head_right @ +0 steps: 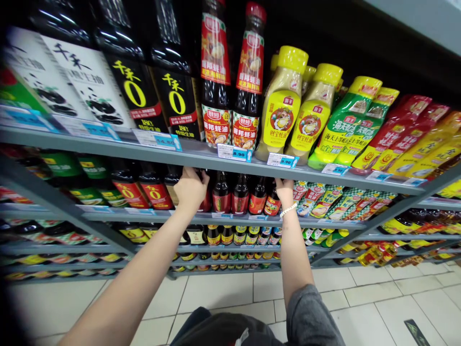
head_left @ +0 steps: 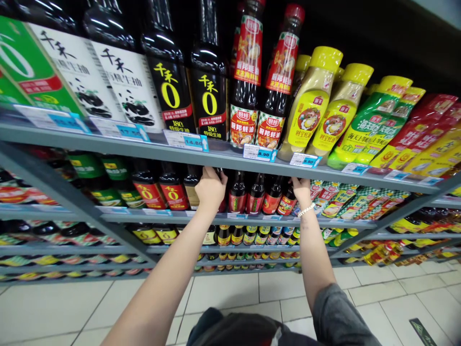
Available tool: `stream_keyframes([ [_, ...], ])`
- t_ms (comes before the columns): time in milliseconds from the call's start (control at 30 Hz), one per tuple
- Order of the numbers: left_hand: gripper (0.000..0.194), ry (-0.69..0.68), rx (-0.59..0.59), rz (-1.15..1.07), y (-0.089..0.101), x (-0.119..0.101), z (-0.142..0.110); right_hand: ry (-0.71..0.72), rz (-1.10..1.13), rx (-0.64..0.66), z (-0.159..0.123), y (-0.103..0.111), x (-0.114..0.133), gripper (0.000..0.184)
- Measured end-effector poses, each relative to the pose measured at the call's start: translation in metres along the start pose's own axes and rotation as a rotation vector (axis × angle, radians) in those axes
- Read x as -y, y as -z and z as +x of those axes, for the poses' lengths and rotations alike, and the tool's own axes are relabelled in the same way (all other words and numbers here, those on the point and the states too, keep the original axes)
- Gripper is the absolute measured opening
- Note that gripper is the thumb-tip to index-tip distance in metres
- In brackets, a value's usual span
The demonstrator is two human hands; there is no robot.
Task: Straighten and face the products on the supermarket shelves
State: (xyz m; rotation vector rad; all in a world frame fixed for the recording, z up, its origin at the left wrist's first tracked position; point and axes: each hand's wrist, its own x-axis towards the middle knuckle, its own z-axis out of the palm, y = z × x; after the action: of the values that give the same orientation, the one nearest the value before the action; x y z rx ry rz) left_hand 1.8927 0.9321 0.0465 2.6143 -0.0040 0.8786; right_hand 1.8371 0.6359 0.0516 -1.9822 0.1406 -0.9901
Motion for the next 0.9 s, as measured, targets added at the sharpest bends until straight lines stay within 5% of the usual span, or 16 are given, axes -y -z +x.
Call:
stream_keyframes([
  [200,0.052,0.013,0.002,0.033,-0.004,0.001,0.000,-0.026,0.046,0.114,0.004,0.010,-0.006,0.027],
  [333,0.054,0.001,-0.002,0.031,-0.004,0.002,0.000,-0.049,0.044,0.072,0.000,0.009,-0.001,0.019],
  [500,0.055,0.005,0.007,0.037,-0.001,0.001,0.000,0.070,-0.027,-0.432,-0.046,0.000,0.035,0.042],
  [567,0.055,0.009,0.007,0.034,0.000,0.000,0.000,0.139,-0.121,-0.512,-0.061,-0.012,0.049,0.035],
  [767,0.054,0.018,0.002,0.031,-0.002,0.001,0.001,-0.003,-0.413,-0.252,-0.043,-0.048,0.055,0.045],
  [900,0.055,0.018,0.000,0.015,-0.002,0.001,0.001,0.034,-0.435,-0.096,-0.022,-0.040,0.050,0.034],
])
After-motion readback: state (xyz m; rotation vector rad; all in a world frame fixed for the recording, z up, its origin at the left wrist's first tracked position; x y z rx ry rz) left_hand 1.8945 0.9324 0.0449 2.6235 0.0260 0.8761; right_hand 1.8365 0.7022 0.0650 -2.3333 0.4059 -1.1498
